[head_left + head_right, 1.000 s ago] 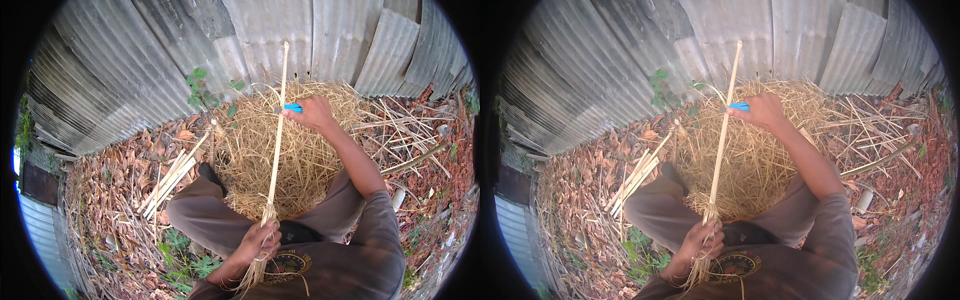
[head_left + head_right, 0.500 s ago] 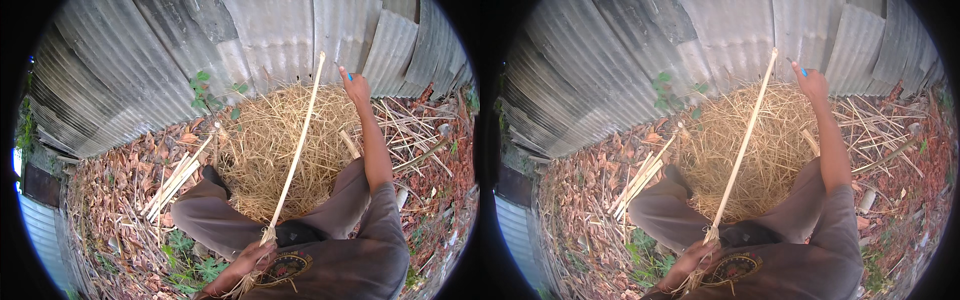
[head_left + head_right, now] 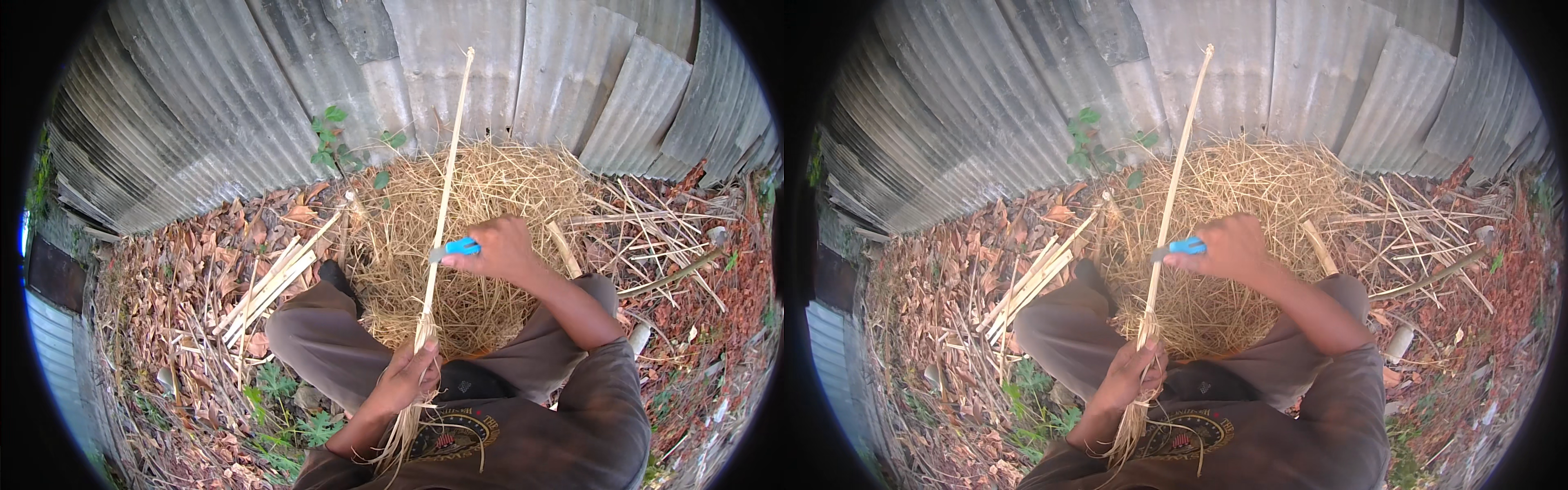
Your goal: The person sits on the ground and uses a blue utility knife to shave and smooth long, thin sticks. They hold the sticks with one hand and scrape the blade along the length of the wood to remove fibers and create a smooth surface.
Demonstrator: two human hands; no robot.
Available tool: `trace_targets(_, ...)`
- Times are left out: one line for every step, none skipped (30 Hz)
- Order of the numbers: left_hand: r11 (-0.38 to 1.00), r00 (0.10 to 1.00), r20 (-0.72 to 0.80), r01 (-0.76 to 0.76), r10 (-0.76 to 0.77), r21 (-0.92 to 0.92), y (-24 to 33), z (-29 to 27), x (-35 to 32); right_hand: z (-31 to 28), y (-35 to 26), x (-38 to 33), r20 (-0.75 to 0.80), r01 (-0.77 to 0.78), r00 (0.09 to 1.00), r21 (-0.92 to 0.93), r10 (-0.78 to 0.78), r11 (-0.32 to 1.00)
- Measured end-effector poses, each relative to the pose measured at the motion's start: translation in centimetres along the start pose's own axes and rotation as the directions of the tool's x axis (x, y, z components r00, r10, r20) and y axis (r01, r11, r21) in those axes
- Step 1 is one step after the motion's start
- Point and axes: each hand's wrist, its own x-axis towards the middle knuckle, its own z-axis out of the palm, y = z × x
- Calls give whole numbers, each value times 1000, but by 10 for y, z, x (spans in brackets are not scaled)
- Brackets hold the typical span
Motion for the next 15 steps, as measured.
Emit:
trace_targets(1000,1000,17,-8,8,9,-3,0,0,0,10,1,4,-52,999,-21,52,998)
trace_targets(999,1000,7,-19,19,27,-2,1,1,3,15,0,8,-104,994,-43,105,994)
trace_targets(998,999,-7,-39,40,43,1,2,1,10,10,0,17,-126,992,47,125,991)
trace_targets(996,998,-21,-59,60,60,3,3,1,12,2,-5,17,-65,998,50,64,997)
trace_targets(995,998,-31,-58,61,79,3,4,1,11,-8,-8,13,-3,1000,51,2,999)
trace_targets(994,997,-41,-57,61,97,2,6,1,10,-12,-9,9,59,998,51,-60,997)
trace_targets(992,997,-51,-56,62,115,2,6,2,11,-10,-7,-48,77,996,92,-73,993)
trace_targets(989,996,-44,-66,72,132,3,5,2,11,-5,-3,-81,86,993,48,-82,995)
trace_targets(987,996,-46,-70,77,143,2,4,-1,10,3,2,-106,94,990,13,-92,995)
trace_targets(985,997,-30,-70,76,156,1,4,1,8,12,4,-129,90,987,-36,-94,995)
trace_targets(989,998,-4,-67,68,132,-2,3,1,10,16,0,-54,66,996,-9,-66,998)
trace_targets(990,998,-12,-58,60,132,-1,4,1,9,18,1,-80,75,994,-12,-76,997)
trace_targets(990,999,-19,-48,51,131,1,6,-1,9,19,2,-106,85,991,-14,-86,996)
trace_targets(991,999,-27,-38,42,130,2,7,-2,8,21,4,-132,95,987,-17,-97,995)
trace_targets(990,999,-17,-43,46,131,1,8,-4,8,26,5,-117,44,992,-35,-48,998)
